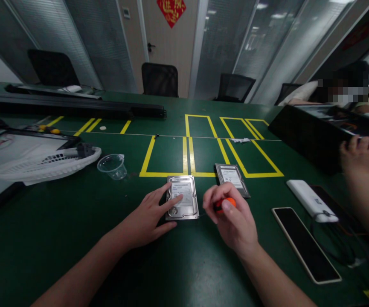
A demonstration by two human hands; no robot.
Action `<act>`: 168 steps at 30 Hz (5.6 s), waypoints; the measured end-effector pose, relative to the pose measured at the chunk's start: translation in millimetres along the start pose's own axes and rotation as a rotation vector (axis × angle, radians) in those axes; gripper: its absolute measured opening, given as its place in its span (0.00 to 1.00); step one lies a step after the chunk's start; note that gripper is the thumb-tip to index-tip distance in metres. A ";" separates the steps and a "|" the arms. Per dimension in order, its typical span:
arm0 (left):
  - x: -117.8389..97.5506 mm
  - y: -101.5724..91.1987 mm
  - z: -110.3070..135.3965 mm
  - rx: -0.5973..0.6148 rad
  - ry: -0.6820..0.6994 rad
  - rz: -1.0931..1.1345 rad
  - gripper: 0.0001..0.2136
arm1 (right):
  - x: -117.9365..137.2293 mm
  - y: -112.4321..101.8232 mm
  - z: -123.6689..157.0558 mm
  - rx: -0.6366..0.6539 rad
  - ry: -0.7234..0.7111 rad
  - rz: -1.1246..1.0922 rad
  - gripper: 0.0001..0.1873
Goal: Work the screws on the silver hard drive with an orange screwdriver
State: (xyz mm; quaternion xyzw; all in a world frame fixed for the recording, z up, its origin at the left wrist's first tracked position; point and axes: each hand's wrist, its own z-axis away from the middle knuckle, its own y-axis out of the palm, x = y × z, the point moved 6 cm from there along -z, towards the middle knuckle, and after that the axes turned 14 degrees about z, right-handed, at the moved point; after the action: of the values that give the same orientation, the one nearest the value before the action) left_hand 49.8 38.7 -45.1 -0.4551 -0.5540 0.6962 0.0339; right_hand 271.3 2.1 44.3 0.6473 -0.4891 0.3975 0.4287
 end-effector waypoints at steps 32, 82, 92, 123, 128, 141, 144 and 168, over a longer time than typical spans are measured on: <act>-1.8 -1.1 -0.1 -0.010 0.016 -0.013 0.43 | 5.2 0.9 0.1 0.009 -0.025 -0.101 0.12; -1.8 -1.6 0.3 -0.016 0.023 -0.004 0.42 | 4.9 3.8 -0.7 0.094 -0.013 -0.036 0.19; -2.1 -2.0 -0.3 -0.001 0.006 -0.005 0.42 | 3.1 3.7 -0.2 0.108 -0.013 0.000 0.19; -2.2 -1.4 -0.5 -0.007 0.012 0.003 0.41 | 0.0 3.5 -1.1 0.123 -0.002 0.029 0.18; -2.2 -0.7 -0.4 -0.026 0.037 -0.003 0.42 | 0.4 3.8 -1.7 0.120 -0.017 0.018 0.18; -1.9 -1.7 0.1 -0.019 0.022 -0.009 0.41 | 0.1 3.3 -0.4 0.126 -0.018 0.009 0.18; -1.6 -1.1 -0.3 -0.009 0.019 -0.010 0.41 | -0.4 3.8 -0.8 0.128 -0.014 0.014 0.18; -1.6 -0.3 -0.2 -0.032 0.048 0.002 0.42 | 0.6 3.5 -0.3 0.117 0.005 0.041 0.19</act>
State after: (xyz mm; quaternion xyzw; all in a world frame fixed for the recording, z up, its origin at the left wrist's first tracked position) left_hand 50.7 38.1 -44.0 -0.4728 -0.5637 0.6761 0.0392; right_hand 267.9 1.6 45.6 0.6601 -0.4772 0.4357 0.3830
